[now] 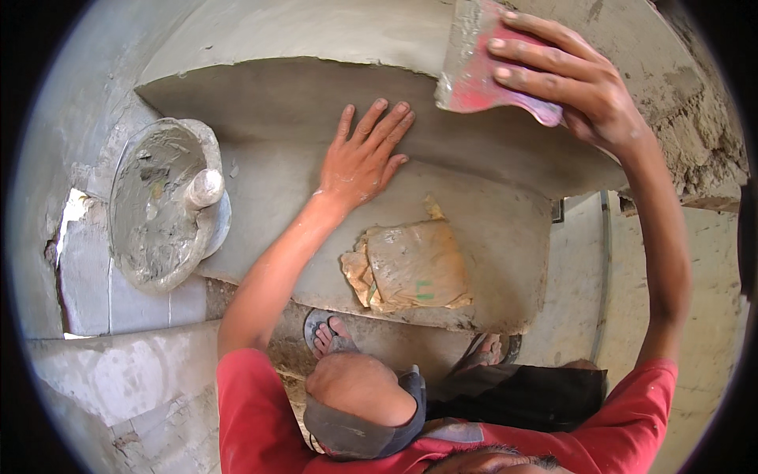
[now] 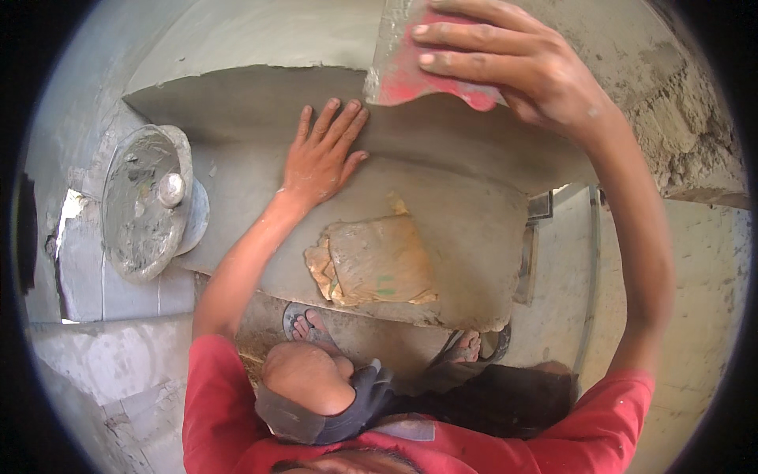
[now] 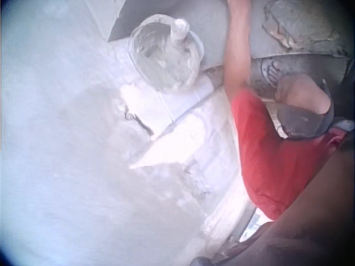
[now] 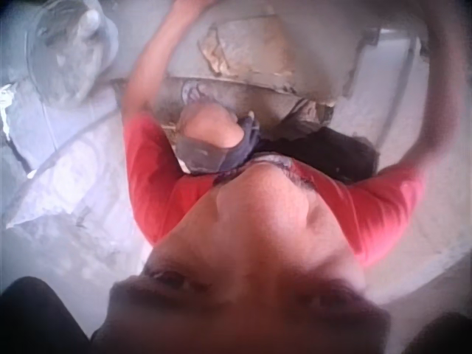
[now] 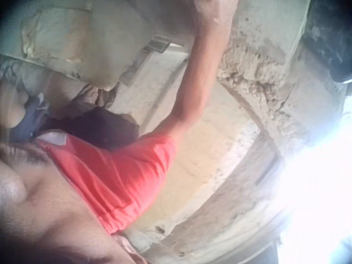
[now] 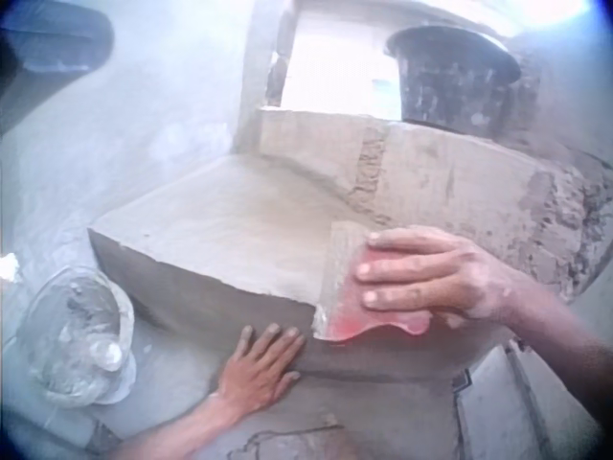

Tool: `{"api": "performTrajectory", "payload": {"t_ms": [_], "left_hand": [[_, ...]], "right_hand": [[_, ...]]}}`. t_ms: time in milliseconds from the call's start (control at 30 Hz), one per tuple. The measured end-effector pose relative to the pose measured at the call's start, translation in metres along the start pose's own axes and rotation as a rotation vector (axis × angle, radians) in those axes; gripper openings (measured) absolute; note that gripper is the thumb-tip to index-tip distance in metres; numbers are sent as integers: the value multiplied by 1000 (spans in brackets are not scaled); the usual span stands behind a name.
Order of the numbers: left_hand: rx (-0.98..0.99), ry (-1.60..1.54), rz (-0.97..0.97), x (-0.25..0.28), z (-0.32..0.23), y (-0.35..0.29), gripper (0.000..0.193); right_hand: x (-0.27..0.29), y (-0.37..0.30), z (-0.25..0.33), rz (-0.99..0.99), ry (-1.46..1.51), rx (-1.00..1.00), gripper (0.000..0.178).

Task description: The person applies and smooths wet plaster on a curved stair surface using a trowel and a red plastic float. They repeatedly dip the float in a bucket of water to clean it and continue smoothing the plastered area.

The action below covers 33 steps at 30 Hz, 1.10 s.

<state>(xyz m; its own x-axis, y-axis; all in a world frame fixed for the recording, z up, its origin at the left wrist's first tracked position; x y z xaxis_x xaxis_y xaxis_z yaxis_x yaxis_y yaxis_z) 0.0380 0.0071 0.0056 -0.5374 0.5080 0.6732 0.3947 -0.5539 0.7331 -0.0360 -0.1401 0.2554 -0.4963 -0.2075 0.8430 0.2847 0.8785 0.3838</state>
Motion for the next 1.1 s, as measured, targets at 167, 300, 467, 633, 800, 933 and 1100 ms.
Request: {"api": "performTrajectory", "payload": {"t_ms": [167, 300, 467, 633, 800, 933, 1100], "left_hand": [[12, -15, 1, -1, 1, -1, 72], [6, -24, 4, -1, 4, -2, 72], [5, -58, 5, -2, 7, -1, 74], [2, -89, -17, -3, 7, -3, 74], [41, -88, 49, -14, 11, -10, 75], [44, -79, -4, -10, 15, -16, 74], [37, -41, 39, -9, 21, -21, 75]], "right_hand": [[-41, 11, -31, 69, 152, 64, 43], [-45, 13, -51, -20, 218, 139, 41], [-2, -19, -98, -179, -166, -366, 35], [29, -34, -10, -570, -266, -748, 27], [-76, 15, 67, -501, 216, -826, 33], [-122, 8, 65, -788, 230, -929, 27], [-126, -29, 60, -924, 102, -974, 21]]}}
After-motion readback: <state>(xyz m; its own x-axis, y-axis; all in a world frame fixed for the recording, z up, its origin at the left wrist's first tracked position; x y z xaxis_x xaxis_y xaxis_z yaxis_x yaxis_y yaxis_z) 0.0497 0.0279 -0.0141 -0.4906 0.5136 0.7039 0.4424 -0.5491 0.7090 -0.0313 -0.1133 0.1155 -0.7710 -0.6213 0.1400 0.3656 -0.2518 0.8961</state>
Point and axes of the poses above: each hand's wrist, its own y-axis towards the middle knuckle, its own x-axis out of the back of the hand, z = x × y, the point moved 9 cm from there along y, towards the middle knuckle, and after that the axes turned 8 degrees about -z, right-handed, at the moved point
